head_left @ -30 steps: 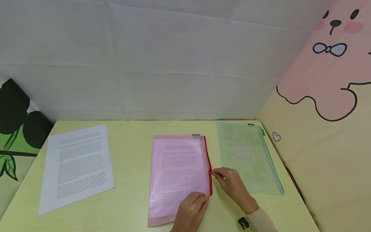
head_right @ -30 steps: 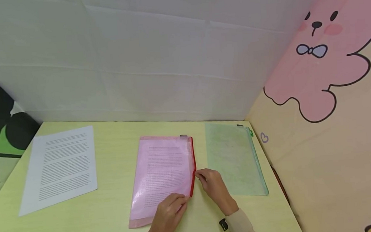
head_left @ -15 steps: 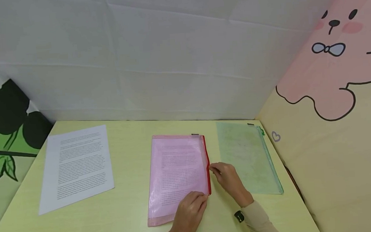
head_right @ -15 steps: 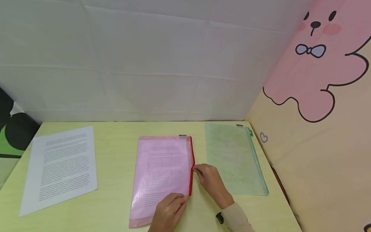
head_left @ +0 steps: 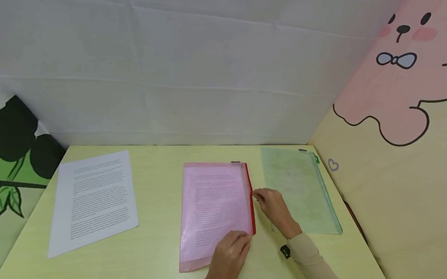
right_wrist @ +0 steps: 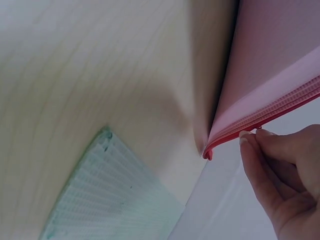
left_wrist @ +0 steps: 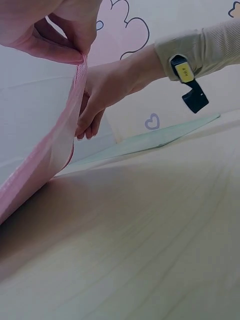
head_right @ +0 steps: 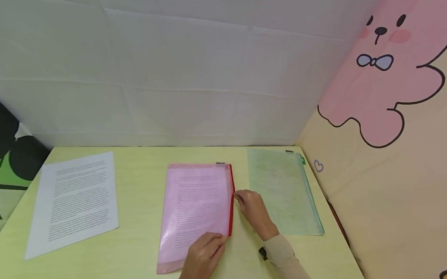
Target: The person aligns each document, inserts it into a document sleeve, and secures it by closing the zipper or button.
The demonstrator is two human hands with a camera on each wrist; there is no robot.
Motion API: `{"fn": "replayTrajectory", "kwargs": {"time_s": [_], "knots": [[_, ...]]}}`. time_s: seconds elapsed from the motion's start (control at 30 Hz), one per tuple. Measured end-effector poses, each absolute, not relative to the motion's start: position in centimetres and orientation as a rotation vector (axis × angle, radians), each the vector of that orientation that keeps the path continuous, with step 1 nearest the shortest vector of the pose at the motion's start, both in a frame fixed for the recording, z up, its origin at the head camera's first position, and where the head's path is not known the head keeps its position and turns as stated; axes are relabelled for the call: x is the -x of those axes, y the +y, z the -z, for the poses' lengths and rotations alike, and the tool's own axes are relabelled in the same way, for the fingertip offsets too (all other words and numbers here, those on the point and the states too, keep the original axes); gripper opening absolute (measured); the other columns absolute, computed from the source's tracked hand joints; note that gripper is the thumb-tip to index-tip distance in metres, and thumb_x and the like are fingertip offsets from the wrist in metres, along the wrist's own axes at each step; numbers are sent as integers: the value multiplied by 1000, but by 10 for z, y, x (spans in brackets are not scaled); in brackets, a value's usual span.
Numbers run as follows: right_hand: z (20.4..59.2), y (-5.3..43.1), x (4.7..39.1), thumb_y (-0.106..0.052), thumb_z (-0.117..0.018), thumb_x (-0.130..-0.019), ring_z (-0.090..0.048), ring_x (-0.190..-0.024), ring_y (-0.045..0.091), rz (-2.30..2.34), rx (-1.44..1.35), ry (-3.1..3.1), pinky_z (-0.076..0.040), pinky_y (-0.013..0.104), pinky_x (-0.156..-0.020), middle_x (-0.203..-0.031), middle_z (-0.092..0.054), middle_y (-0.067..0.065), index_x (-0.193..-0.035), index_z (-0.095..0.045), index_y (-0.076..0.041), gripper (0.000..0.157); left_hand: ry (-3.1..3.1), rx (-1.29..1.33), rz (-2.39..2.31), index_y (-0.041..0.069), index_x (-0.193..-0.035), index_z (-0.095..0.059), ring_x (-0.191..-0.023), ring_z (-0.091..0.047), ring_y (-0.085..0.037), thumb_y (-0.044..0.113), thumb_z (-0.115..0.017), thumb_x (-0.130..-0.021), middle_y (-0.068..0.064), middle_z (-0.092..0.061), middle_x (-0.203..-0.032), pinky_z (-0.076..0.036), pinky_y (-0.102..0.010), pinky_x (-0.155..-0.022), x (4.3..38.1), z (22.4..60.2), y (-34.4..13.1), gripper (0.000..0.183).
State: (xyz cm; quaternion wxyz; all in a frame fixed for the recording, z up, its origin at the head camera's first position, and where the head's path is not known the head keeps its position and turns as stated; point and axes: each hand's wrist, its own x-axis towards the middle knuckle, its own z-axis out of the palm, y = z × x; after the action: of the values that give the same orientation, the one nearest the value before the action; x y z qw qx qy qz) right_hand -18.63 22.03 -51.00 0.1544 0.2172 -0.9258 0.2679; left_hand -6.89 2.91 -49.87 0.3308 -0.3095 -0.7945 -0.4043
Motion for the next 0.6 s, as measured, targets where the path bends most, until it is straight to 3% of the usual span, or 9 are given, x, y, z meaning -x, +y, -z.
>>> {"fn": "replayTrajectory", "kwargs": {"time_s": [0.13, 0.2, 0.27, 0.4, 0.47, 0.6], "knots": [[513, 220, 194, 5, -73, -91, -68, -69, 16, -748, -626, -2648, -59, 31, -62, -84, -75, 9, -93, -77, 1, 7, -2074, 812, 1076, 4, -92, -76, -82, -66, -13, 6, -66, -99, -3, -68, -92, -55, -18, -77, 68, 498, 29, 13], [514, 220, 197, 5, -73, -91, -68, -69, 16, -739, -627, -2644, -59, 31, -62, -84, -75, 9, -93, -77, 1, 6, -2055, 811, 1067, 4, -92, -75, -82, -66, -13, 1, -72, -91, -3, -68, -91, -55, -18, -77, 68, 497, 29, 5], [515, 219, 200, 6, -73, -91, -68, -68, 17, -740, -631, -2636, -59, 32, -62, -83, -75, 10, -93, -77, 1, 6, -2044, 808, 1060, 4, -91, -75, -82, -66, -13, -3, -75, -86, -3, -68, -91, -55, -18, -76, 68, 497, 28, 8], [517, 219, 207, 6, -73, -91, -68, -69, 18, -740, -631, -2631, -59, 33, -62, -83, -75, 11, -92, -76, 2, 5, -2035, 807, 1051, 3, -91, -75, -82, -66, -13, -2, -75, -87, -3, -69, -91, -55, -19, -76, 69, 496, 28, 7], [517, 218, 211, 5, -72, -92, -68, -68, 18, -740, -624, -2642, -59, 33, -62, -84, -75, 11, -92, -77, 3, 5, -2045, 806, 1062, 3, -92, -75, -82, -66, -13, 1, -71, -92, -3, -69, -92, -55, -19, -76, 68, 496, 28, 4], [517, 218, 219, 6, -71, -92, -66, -67, 16, -720, -601, -2673, -59, 33, -63, -84, -75, 11, -92, -77, 3, 6, -2062, 804, 1075, 4, -94, -76, -82, -65, -13, 10, -62, -102, -3, -69, -92, -54, -19, -76, 67, 497, 28, 17]]}}
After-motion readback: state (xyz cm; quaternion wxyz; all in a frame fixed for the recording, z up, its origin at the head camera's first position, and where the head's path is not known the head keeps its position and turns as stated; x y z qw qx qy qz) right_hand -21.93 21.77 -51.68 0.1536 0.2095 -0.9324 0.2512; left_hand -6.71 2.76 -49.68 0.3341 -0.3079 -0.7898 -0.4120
